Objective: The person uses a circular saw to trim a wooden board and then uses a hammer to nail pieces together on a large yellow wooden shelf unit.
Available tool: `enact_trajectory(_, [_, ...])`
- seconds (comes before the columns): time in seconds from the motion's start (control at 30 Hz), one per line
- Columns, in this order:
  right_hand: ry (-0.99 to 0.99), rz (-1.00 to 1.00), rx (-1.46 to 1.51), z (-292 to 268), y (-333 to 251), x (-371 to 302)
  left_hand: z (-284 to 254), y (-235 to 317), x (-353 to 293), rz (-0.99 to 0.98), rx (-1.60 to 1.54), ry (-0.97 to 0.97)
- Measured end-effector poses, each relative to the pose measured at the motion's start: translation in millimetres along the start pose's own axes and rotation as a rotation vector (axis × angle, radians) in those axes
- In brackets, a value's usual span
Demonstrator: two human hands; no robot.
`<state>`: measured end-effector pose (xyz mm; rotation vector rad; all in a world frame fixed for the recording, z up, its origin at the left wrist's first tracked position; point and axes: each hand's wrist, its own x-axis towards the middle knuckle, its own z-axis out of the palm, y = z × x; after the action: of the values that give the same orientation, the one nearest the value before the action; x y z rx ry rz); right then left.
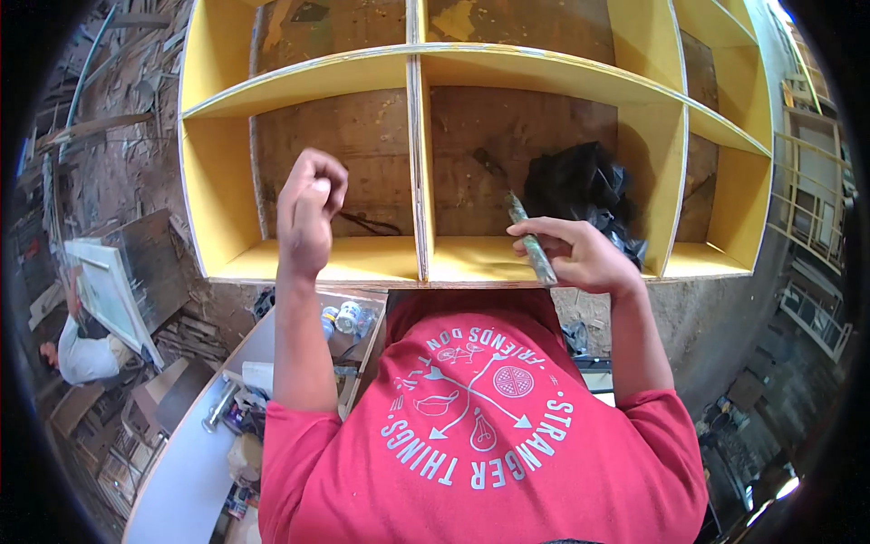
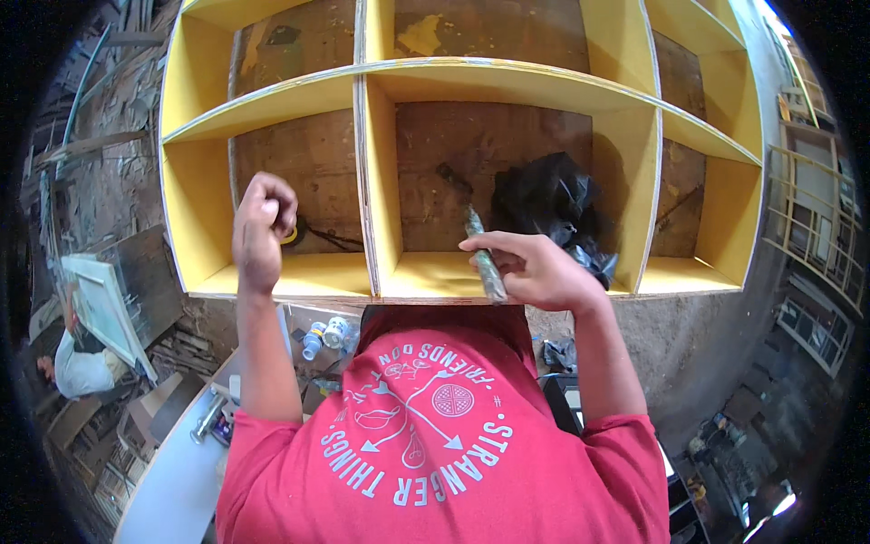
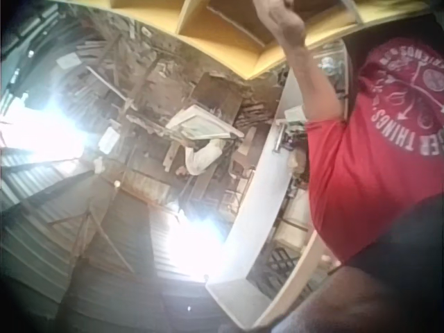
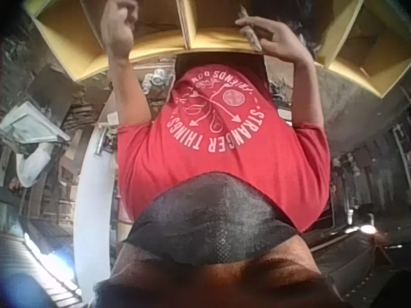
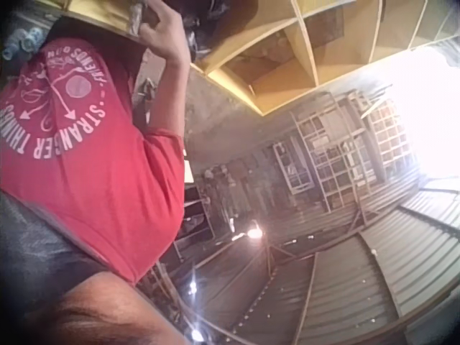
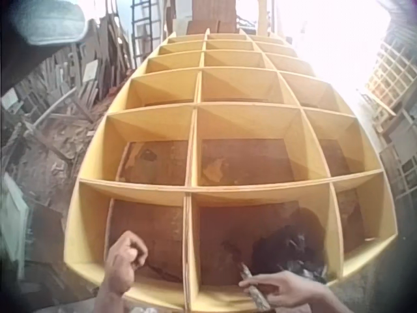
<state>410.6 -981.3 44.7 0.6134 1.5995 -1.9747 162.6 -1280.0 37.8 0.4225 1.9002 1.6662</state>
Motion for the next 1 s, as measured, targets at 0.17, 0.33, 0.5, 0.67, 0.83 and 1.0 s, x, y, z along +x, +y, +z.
enact_trajectory(0.17, [-0.071,0.115,0.295,-41.2,0.2,1.8,-15.9,30.3,-103.8,-0.371,-0.147,-0.158])
enact_trajectory(0.33, [-0.018,0.132,-0.194,-28.8,-9.4,8.2,2.0,-15.1,-172.6,-0.509,-0.265,-0.137])
enact_trajectory(0.5, [0.059,0.176,-0.215,-20.1,-18.8,-3.1,47.0,-125.9,-182.9,-0.535,0.133,0.056])
enact_trajectory(0.67, [0.021,0.034,0.004,-17.6,-21.5,-30.3,69.9,-151.4,-149.9,-0.534,0.265,0.031])
enact_trajectory(0.83, [0.096,-0.091,-0.053,1.1,4.0,-81.9,72.1,-187.6,-135.2,-0.401,-0.057,0.009])
enact_trajectory(1.0, [0.338,-0.037,-0.487,31.3,47.8,-131.2,66.7,-217.9,-125.8,-0.275,-0.115,-0.100])
